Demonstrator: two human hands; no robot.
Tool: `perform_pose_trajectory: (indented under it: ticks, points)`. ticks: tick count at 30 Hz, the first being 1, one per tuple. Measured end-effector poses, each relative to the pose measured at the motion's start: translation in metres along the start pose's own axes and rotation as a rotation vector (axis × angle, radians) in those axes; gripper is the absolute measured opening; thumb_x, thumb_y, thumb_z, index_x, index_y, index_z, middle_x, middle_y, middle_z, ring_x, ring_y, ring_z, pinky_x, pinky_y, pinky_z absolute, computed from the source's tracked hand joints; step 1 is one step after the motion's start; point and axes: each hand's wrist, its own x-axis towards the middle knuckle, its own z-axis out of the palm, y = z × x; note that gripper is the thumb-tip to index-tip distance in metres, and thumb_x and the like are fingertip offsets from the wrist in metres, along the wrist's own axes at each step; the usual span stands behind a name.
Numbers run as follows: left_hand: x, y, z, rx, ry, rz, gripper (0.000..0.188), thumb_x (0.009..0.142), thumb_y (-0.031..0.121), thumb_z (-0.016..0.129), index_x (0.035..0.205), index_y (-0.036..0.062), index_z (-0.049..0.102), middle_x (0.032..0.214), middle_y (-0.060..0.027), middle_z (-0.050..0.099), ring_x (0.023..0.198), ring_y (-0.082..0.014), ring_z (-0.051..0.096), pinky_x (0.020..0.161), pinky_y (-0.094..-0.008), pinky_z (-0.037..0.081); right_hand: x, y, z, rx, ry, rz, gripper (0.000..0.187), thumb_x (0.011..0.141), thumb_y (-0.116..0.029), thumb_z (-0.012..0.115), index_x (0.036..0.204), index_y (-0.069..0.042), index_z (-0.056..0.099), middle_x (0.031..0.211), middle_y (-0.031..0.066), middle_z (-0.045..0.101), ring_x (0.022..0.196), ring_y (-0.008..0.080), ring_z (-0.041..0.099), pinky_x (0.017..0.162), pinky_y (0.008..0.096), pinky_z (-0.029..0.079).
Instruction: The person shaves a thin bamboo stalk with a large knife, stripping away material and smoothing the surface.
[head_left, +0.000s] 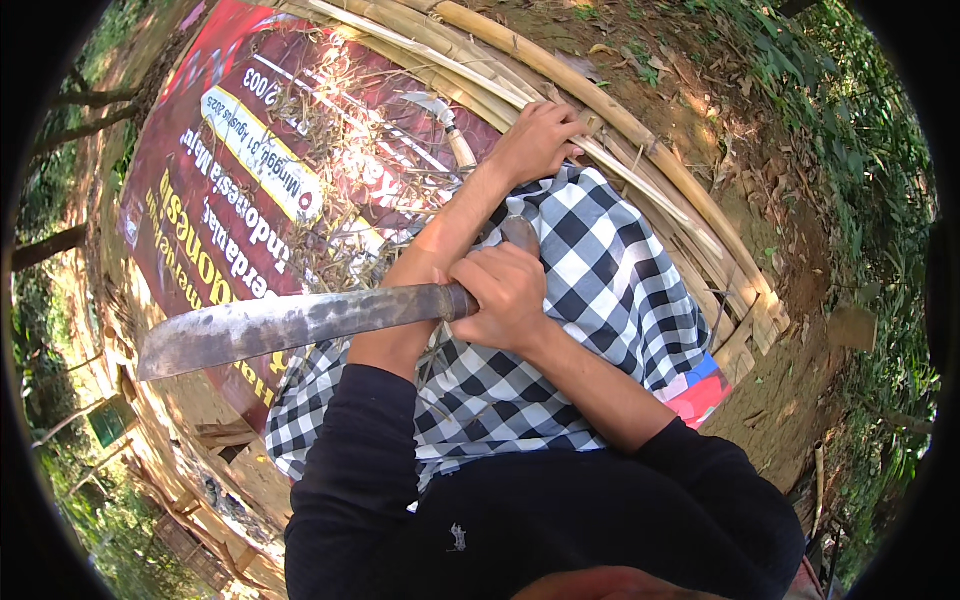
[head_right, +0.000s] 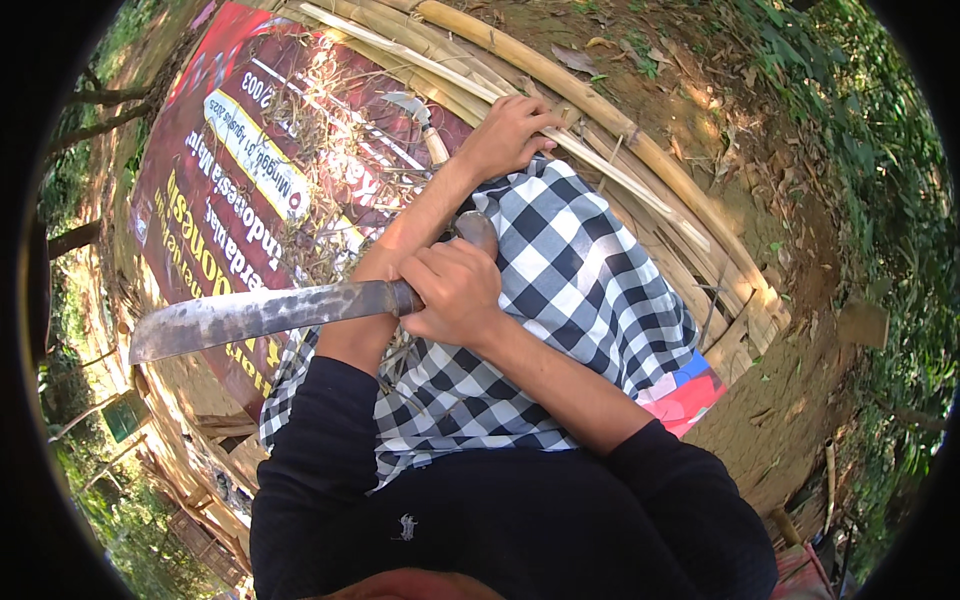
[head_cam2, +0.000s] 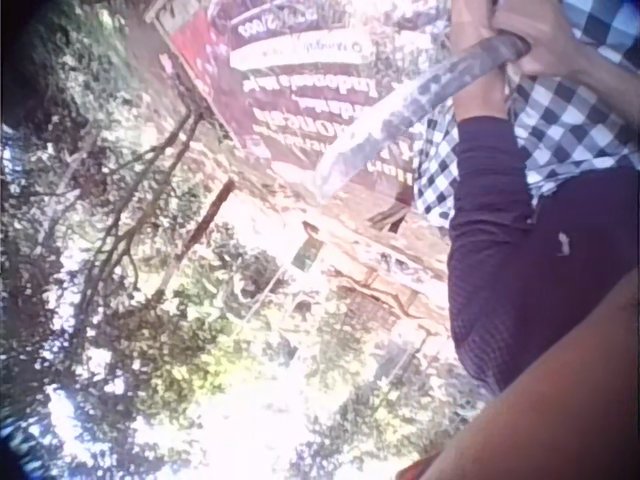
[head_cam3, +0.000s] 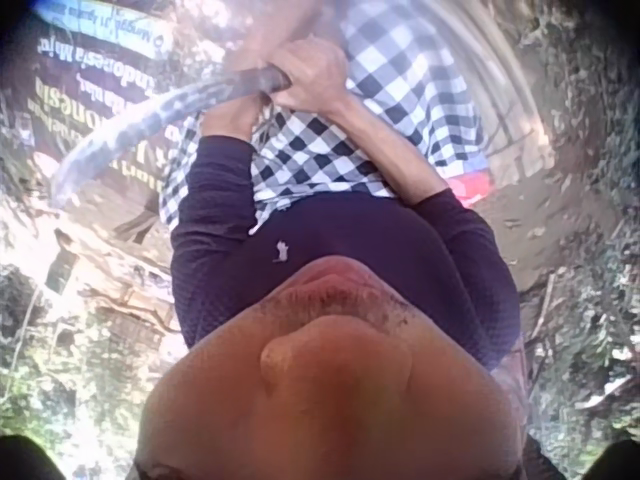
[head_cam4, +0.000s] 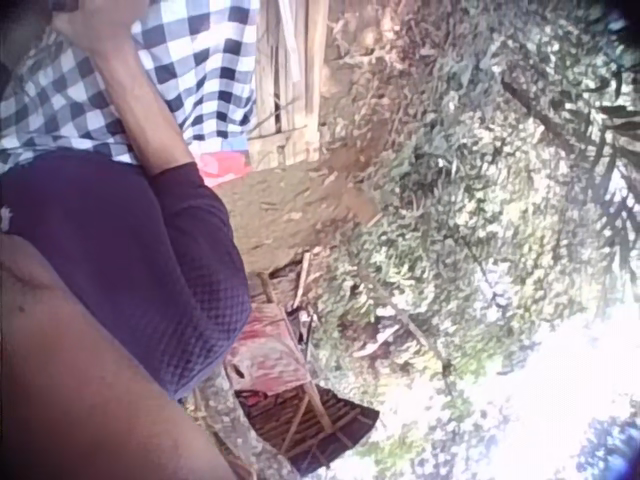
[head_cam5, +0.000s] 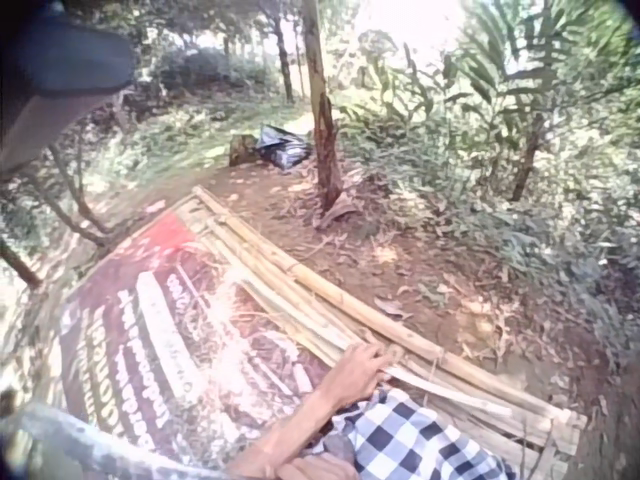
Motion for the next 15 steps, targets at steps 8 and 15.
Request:
perform_pose_trajectory:
  ticks: [8,15]
  points:
    - [0.007,-0.005,0.004,0.393,0.007,0.127,0.018,0.085,0.011,0.061,0.097,0.0164,0.072,0.100,-0.0007,0.063,0.105,-0.0195,0.059,0.104,-0.0418,0.039,0.005,-0.004,-0.003,0.008,-0.021,-0.002,0.019,0.059,-0.009,0.076,0.074,-0.009,0.063,0.062,0.0044,0.056,0.054,0.0236,0.056,0.053,0.0352,0.040]
    - [-0.004,0.007,-0.004,0.321,0.055,0.024,0.026,0.091,0.018,0.062,0.116,0.0154,0.068,0.117,-0.0040,0.063,0.120,-0.0228,0.054,0.108,-0.0438,0.037,0.004,-0.006,-0.001,0.010,-0.026,-0.004,0.018,0.064,-0.008,0.078,0.072,-0.007,0.062,0.064,0.0061,0.061,0.054,0.0256,0.058,0.054,0.0359,0.040]
